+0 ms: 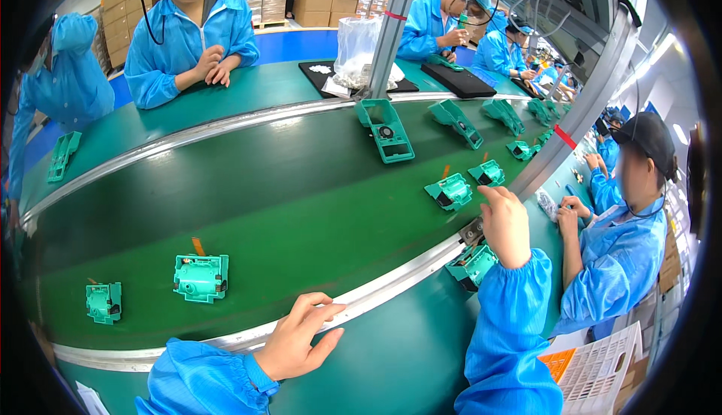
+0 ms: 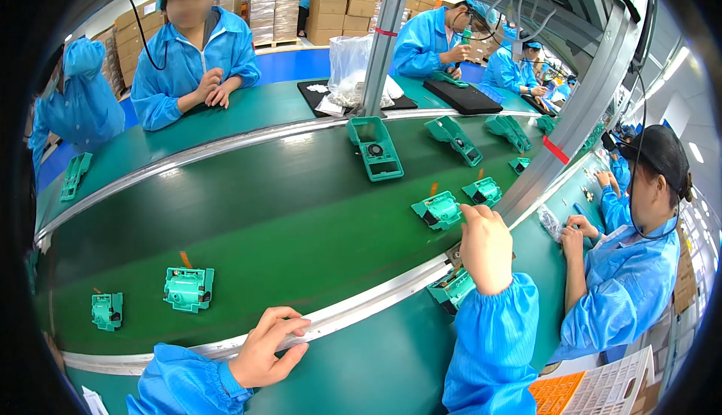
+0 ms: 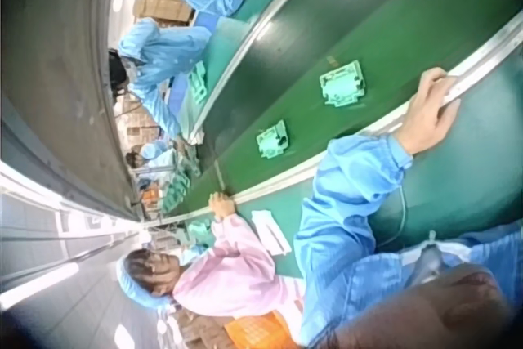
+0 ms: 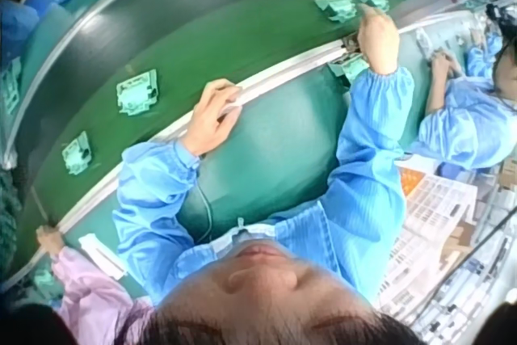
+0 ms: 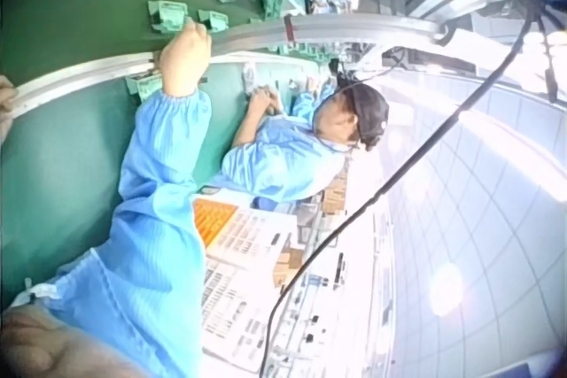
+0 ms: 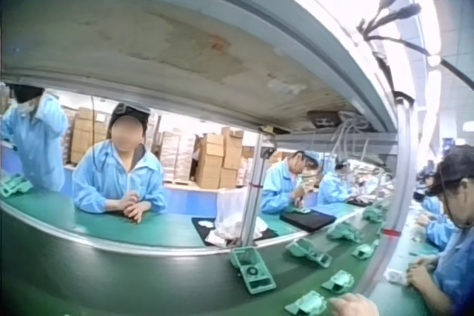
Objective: The person assembles electronic components by hand, fitting internal circuitry and ribbon cables into a green component housing.
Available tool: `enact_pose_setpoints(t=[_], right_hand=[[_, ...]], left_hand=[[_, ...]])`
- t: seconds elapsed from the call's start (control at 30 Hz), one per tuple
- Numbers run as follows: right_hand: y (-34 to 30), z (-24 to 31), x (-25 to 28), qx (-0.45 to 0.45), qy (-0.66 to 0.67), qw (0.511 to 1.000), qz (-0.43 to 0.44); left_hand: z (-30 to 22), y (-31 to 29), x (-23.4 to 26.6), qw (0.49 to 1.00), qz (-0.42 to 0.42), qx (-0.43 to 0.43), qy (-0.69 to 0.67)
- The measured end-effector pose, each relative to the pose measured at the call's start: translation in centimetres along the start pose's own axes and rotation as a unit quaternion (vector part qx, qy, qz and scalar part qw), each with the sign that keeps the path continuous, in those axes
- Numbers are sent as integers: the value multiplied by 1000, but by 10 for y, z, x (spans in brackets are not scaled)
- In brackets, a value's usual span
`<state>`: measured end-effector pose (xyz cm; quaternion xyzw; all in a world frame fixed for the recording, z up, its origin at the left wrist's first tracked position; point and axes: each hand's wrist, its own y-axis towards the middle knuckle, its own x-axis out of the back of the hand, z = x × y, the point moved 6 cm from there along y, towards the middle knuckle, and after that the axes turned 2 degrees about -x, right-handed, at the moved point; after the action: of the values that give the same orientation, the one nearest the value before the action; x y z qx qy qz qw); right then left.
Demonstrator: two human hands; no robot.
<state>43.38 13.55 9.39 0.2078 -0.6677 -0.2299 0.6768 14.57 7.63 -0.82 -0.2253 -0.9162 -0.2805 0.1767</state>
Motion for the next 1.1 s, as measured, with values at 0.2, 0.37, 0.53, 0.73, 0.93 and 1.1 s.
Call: enact_pose_setpoints(t=[0.2, 0.37, 0.53, 0.73, 0.93, 1.1], right_hand=[[-2, -28, -62, 39, -70, 982, 169], [-7, -37, -89, 47, -81, 967, 237], [-5, -43, -96, 42, -75, 967, 239], [-6, -26, -74, 83, 3, 972, 219], [-15, 55, -4, 161, 85, 970, 158], [-48, 134, 24, 205, 179, 935, 228]], left_hand=[[1, 2, -2, 1000, -1, 8, -5], [2, 4, -4, 1000, 1, 10, 3], [1, 6, -6, 1000, -2, 7, 0], [2, 8, -9, 1000, -5, 3, -3], [8, 8, -7, 998, -32, -2, -51], [22, 8, 0, 907, -120, 88, -395]])
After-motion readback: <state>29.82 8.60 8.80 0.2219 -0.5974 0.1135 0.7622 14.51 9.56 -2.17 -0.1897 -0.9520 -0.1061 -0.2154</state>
